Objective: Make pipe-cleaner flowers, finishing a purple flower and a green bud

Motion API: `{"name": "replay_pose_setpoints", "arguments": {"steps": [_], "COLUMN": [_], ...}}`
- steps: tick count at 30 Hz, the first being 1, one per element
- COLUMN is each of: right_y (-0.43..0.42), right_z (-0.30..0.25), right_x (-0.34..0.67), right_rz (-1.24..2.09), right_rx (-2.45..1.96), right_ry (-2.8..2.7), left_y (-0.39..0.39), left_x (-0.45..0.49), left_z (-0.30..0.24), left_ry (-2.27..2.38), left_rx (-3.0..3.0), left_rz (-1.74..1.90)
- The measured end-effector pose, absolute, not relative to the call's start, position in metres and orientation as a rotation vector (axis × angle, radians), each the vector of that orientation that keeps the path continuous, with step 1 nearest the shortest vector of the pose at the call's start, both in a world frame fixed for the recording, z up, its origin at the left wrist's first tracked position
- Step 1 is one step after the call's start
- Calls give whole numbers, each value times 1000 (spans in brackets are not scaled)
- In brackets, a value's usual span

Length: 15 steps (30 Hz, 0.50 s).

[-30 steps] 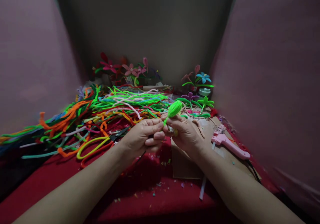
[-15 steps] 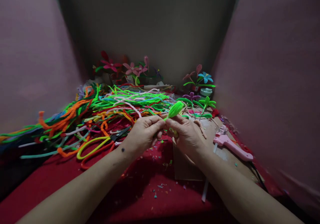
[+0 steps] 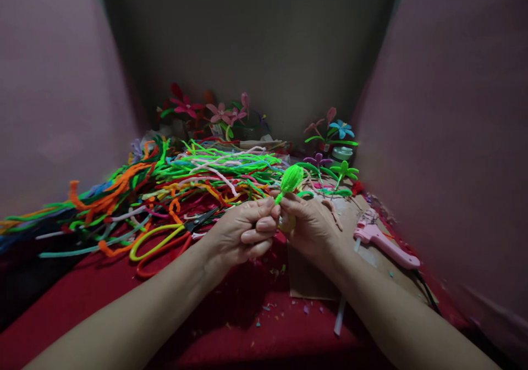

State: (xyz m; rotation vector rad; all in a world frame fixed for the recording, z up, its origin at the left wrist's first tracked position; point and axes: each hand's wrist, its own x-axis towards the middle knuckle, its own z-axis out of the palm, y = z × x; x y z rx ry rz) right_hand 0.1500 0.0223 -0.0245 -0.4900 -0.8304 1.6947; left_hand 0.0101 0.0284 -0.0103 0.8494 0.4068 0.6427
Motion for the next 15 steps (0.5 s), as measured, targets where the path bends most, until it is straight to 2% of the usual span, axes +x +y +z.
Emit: {"name": "replay_pose_setpoints", "arguments": {"steps": [6, 11, 15], "right_y": [26, 23, 15], "right_z": [-28, -23, -18], "right_x": [151, 146, 144], "right_rz": [1627, 1525, 1482], "right_rx": [-580, -645, -709], "right_ry": [-740, -723, -838], "left_y": [27, 24, 25], "left_x": [10, 10, 11], "left_z": [-3, -8, -11], "left_ry": [651, 1043, 1030], "left_rx": [1236, 2037, 2026], "left_rz": [699, 1098, 1153]}}
